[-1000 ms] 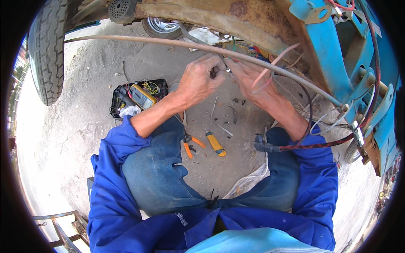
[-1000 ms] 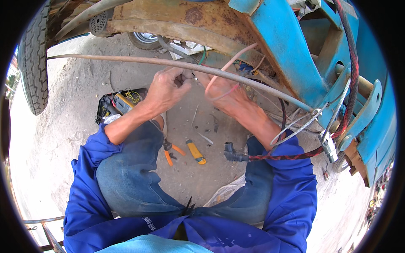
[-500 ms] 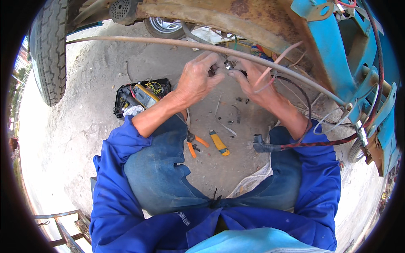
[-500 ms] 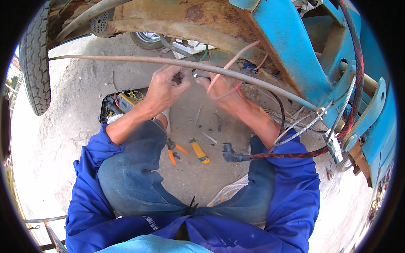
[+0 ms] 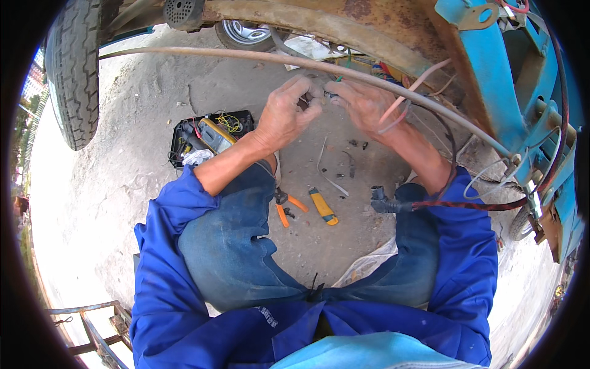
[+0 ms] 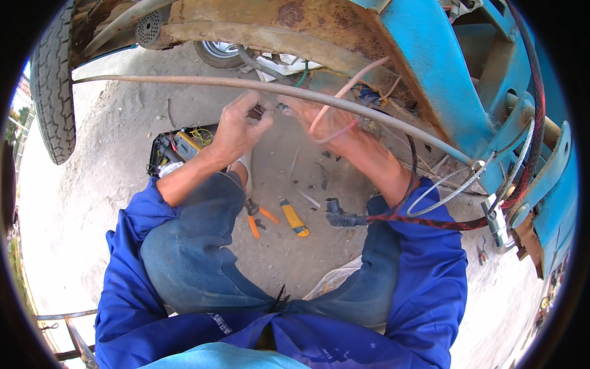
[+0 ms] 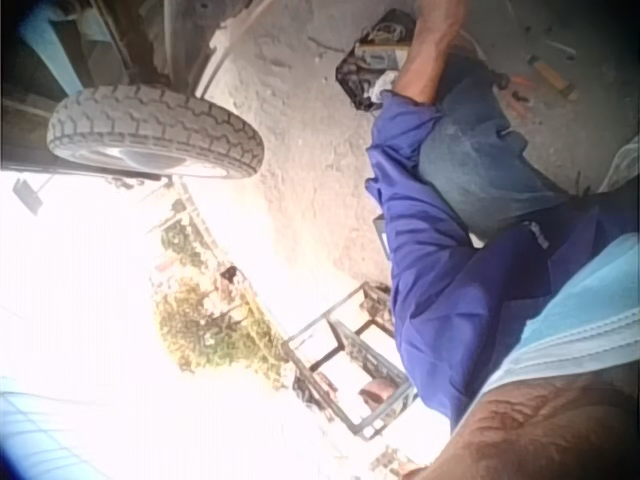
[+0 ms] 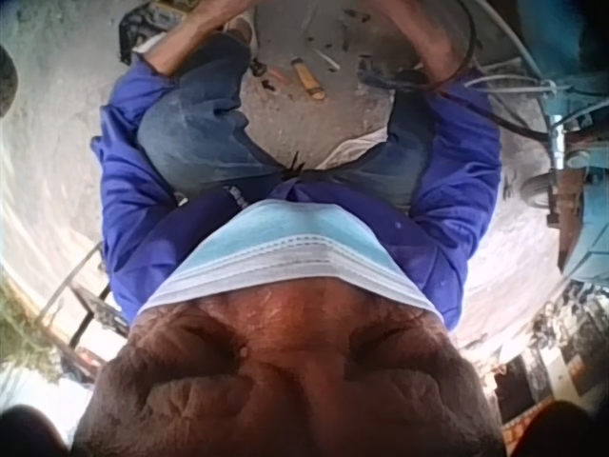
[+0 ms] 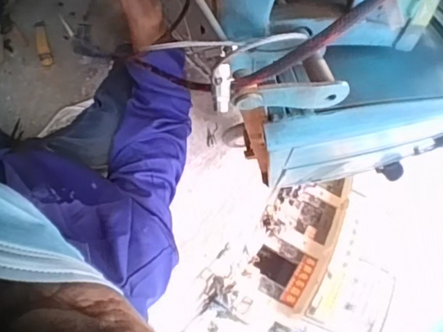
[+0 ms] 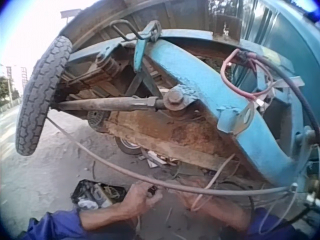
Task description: The person strips wire insulation, twists exposed conductors, and connects them to terminals on a vehicle's wiring harness. They use a multimeter to test continuity and voltage at various points in the circuit.
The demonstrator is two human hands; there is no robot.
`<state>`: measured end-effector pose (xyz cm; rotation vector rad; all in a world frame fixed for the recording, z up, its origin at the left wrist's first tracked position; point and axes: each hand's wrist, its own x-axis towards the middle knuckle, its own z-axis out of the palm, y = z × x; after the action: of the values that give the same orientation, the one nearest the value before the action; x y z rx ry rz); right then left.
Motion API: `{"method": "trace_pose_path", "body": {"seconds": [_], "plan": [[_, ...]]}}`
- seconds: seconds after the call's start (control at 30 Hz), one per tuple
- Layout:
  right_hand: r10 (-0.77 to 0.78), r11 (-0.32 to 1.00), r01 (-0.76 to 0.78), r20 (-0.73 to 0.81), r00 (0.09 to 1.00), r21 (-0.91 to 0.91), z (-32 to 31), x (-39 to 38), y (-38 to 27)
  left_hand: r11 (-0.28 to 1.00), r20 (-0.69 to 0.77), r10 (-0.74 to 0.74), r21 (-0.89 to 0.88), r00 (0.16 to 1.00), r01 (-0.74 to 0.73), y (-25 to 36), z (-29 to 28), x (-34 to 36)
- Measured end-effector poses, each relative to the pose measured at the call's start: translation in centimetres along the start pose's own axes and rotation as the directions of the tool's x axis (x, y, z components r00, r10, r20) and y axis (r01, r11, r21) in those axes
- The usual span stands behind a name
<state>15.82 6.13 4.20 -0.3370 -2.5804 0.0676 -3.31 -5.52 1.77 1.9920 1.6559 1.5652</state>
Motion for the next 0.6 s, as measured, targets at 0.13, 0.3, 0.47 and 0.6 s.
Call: {"method": "trace_pose_path", "body": {"seconds": [0.13,0.3,0.47,0.6], "plan": [[-0.038,0.999,0.039,-0.04,0.998,0.012,0.2,0.7,0.2,0.986,-0.007,-0.125,-0.116,0.992,0.123,-0.1,-0.2,0.0],[-0.031,0.991,0.044,-0.106,0.994,0.124,0.8,1.6,0.0,0.903,0.076,-0.326,-0.27,0.942,0.334,-0.5,-0.6,0.0],[-0.019,0.974,0.061,-0.189,0.982,0.218,1.5,2.0,-0.2,0.943,0.048,-0.271,-0.184,0.961,0.276,-0.6,-0.9,0.0],[0.007,0.981,0.025,-0.16,0.987,0.194,1.5,2.2,-0.3,0.997,-0.012,-0.075,0.031,0.997,0.075,-0.2,-1.3,0.3]]}}
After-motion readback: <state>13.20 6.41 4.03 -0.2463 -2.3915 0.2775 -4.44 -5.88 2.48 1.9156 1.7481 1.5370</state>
